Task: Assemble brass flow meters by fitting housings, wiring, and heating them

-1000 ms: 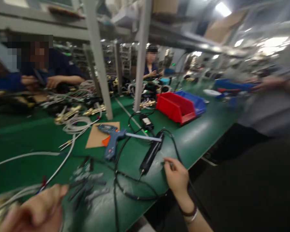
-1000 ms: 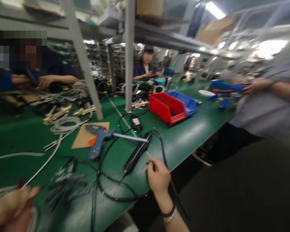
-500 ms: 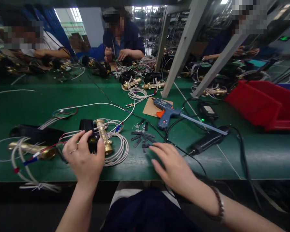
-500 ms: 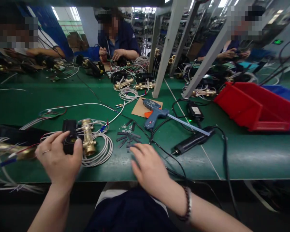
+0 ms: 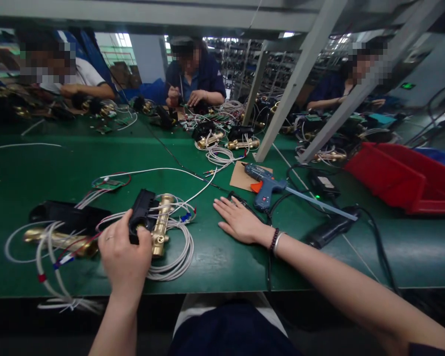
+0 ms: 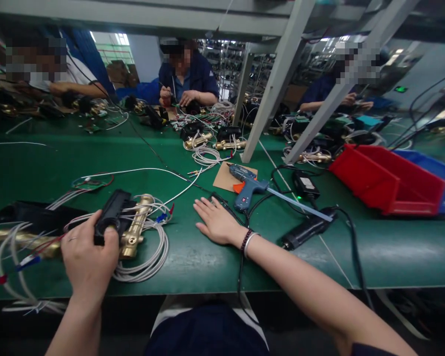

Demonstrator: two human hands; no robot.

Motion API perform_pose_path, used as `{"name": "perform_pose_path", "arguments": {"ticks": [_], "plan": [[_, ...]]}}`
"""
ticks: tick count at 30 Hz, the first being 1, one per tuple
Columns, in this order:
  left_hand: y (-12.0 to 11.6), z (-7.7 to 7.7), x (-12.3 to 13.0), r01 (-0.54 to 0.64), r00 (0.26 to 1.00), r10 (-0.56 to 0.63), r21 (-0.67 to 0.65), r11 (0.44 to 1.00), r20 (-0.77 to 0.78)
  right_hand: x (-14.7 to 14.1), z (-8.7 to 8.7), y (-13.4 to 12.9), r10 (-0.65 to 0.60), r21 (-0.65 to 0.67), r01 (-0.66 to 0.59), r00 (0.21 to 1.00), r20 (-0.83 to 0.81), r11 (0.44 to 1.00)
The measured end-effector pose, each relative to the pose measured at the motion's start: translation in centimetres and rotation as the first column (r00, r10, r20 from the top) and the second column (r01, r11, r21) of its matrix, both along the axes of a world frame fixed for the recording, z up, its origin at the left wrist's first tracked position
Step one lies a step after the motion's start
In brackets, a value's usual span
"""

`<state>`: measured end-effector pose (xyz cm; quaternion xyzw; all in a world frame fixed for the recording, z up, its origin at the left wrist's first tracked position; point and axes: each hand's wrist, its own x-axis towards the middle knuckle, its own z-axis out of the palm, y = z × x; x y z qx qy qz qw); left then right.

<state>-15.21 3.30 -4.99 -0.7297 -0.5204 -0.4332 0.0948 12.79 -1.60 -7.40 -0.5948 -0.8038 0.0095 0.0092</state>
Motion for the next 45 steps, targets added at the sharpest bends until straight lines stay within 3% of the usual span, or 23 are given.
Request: {"name": "perform_pose_path", "arguments": {"ticks": [4,7,9,11,14,16,19,23,27,29,31,32,35,37,39,41,42,45], "plan": [[1.2,0.0,-0.8,-0.083,0.990,0.097,-0.127,0.988,0.104,0.8,0.1,0.7,-0.119,0.060,0.119,0.993,-0.003,0.991],[1.7,-0.1,-0.8,-0.047,0.968,0.095,-0.204,0.978,0.233,-0.5,0.7,0.1,-0.159,0.138,0.162,0.987,-0.033,0.977],[1.2,0.0,-0.5,0.016,0.966,0.019,-0.132,0.991,0.259,-2.2,1.5,-0.9,-0.160,0.203,0.188,0.976,-0.147,0.961],[0.0,0.2,0.0,0.091,0.980,-0.095,0.030,0.995,0.177,-3.8,2.6,-2.0,-0.118,0.252,0.212,0.932,-0.343,0.944],[-2.6,0.6,0.9,0.233,0.971,-0.240,0.234,0.944,0.002,-5.3,4.8,-2.9,-0.010,0.313,0.234,0.815,-0.579,0.921],[-4.3,0.6,1.2,0.354,0.935,-0.346,0.273,0.895,-0.078,-5.7,6.3,-2.5,0.040,0.357,0.249,0.769,-0.638,0.900],[-6.2,0.3,1.5,0.517,0.856,-0.485,0.265,0.814,-0.178,-6.4,8.5,-1.0,0.061,0.346,0.209,0.775,-0.629,0.914],[-7.5,-0.3,2.0,0.574,0.814,-0.501,0.275,0.771,-0.295,-9.5,10.8,0.4,0.040,0.176,0.050,0.879,-0.475,0.983],[-7.9,-0.4,2.4,0.599,0.797,-0.526,0.283,0.749,-0.296,-13.8,11.7,0.3,0.127,0.143,-0.084,0.939,-0.319,0.986],[-7.9,-0.3,2.4,0.618,0.783,-0.552,0.262,0.741,-0.286,-14.5,11.6,0.4,0.180,0.125,-0.145,0.925,-0.334,0.981],[-7.7,-0.2,2.3,0.615,0.785,-0.557,0.235,0.753,-0.269,-13.6,11.4,0.8,0.150,0.070,-0.133,0.847,-0.510,0.989],[-7.6,0.0,2.1,0.603,0.794,-0.553,0.216,0.768,-0.252,-12.6,11.2,1.1,0.092,0.023,-0.101,0.759,-0.645,0.995],[-7.1,0.7,1.9,0.559,0.827,-0.538,0.133,0.818,-0.162,-9.0,10.9,1.2,-0.152,-0.178,-0.048,0.334,-0.930,0.983],[-6.9,1.6,2.3,0.504,0.860,-0.494,0.063,0.861,-0.131,-7.4,10.7,0.6,-0.271,-0.276,-0.084,0.064,-0.960,0.957],[-6.7,2.5,3.0,0.396,0.907,-0.394,-0.013,0.918,-0.148,-7.0,10.5,-0.2,-0.322,-0.306,-0.147,-0.107,-0.941,0.941],[-6.5,3.2,4.0,0.314,0.918,-0.330,-0.106,0.943,-0.219,-7.5,10.6,-1.0,-0.304,-0.262,-0.229,-0.172,-0.937,0.937],[-6.2,3.4,4.5,0.307,0.904,-0.341,-0.164,0.938,-0.257,-7.7,10.7,-1.2,-0.275,-0.224,-0.274,-0.162,-0.948,0.935],[-5.2,3.8,5.1,0.310,0.871,-0.410,-0.346,0.886,-0.271,-7.4,11.4,-1.2,-0.139,-0.127,-0.332,-0.014,-0.990,0.935]]}}
